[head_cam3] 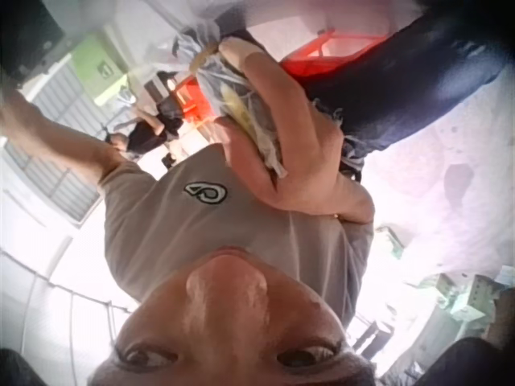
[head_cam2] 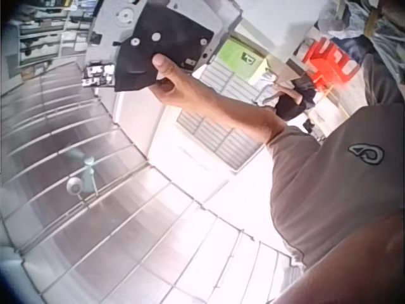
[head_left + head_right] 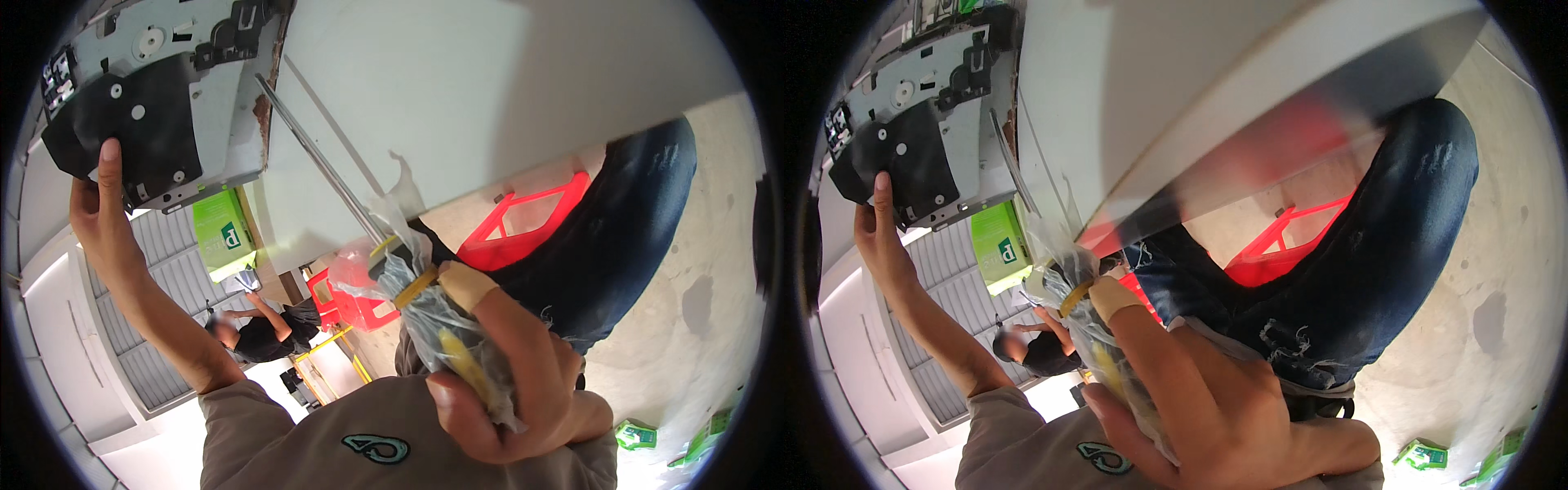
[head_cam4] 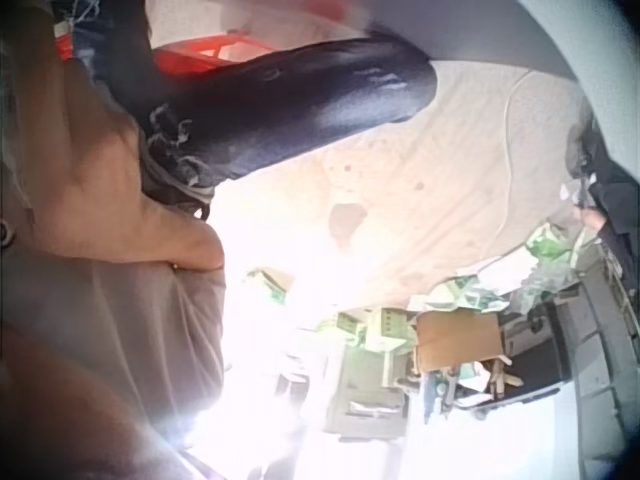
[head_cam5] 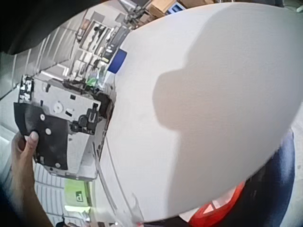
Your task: The person disassembles the internal chassis of a printer by unscrewing various screws with a screwdriver and lifting sections of the metal frame.
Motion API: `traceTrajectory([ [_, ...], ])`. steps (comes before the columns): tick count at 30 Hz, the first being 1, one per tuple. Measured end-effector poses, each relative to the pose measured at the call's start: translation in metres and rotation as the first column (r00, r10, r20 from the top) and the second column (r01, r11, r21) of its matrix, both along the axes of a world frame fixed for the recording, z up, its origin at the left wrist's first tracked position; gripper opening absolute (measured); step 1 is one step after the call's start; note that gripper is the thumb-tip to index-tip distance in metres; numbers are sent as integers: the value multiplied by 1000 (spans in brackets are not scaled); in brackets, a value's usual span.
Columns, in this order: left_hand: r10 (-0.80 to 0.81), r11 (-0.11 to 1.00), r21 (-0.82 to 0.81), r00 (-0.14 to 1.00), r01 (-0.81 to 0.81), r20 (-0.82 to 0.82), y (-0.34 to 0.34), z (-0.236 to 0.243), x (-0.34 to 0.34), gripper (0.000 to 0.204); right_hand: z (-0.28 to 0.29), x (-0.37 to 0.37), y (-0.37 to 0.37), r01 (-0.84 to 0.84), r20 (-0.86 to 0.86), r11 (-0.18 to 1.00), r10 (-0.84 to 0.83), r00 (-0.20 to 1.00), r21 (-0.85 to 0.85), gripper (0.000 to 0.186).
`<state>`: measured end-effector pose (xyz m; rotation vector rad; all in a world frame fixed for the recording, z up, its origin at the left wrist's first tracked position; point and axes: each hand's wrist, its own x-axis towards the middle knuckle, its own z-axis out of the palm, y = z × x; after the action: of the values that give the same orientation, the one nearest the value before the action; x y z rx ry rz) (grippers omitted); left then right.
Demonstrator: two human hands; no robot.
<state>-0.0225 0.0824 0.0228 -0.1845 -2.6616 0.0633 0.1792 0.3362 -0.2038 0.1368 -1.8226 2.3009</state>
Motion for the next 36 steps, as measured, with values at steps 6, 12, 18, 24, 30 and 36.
traceTrajectory([
  [6,-36,998,42,999,38,-32,17,4,52,53,4,34,13,-30,110,997,38,993,-77,54],
  [12,52,999,-13,999,-53,-6,23,6,79,61,-5,57,17,-23,62,992,31,998,-125,57],
  [18,26,999,32,999,-26,19,34,2,92,58,-12,62,10,-48,4,966,50,999,-253,51],
  [24,-39,987,159,986,13,162,33,3,92,52,-17,59,-9,0,-7,945,-3,1000,-327,49],
  [30,-111,984,154,981,87,157,47,-2,96,46,-20,66,-17,50,28,940,-43,999,-339,44],
  [36,-172,980,135,967,149,186,50,-4,96,52,-32,63,-24,109,67,893,-88,994,-437,38],
])
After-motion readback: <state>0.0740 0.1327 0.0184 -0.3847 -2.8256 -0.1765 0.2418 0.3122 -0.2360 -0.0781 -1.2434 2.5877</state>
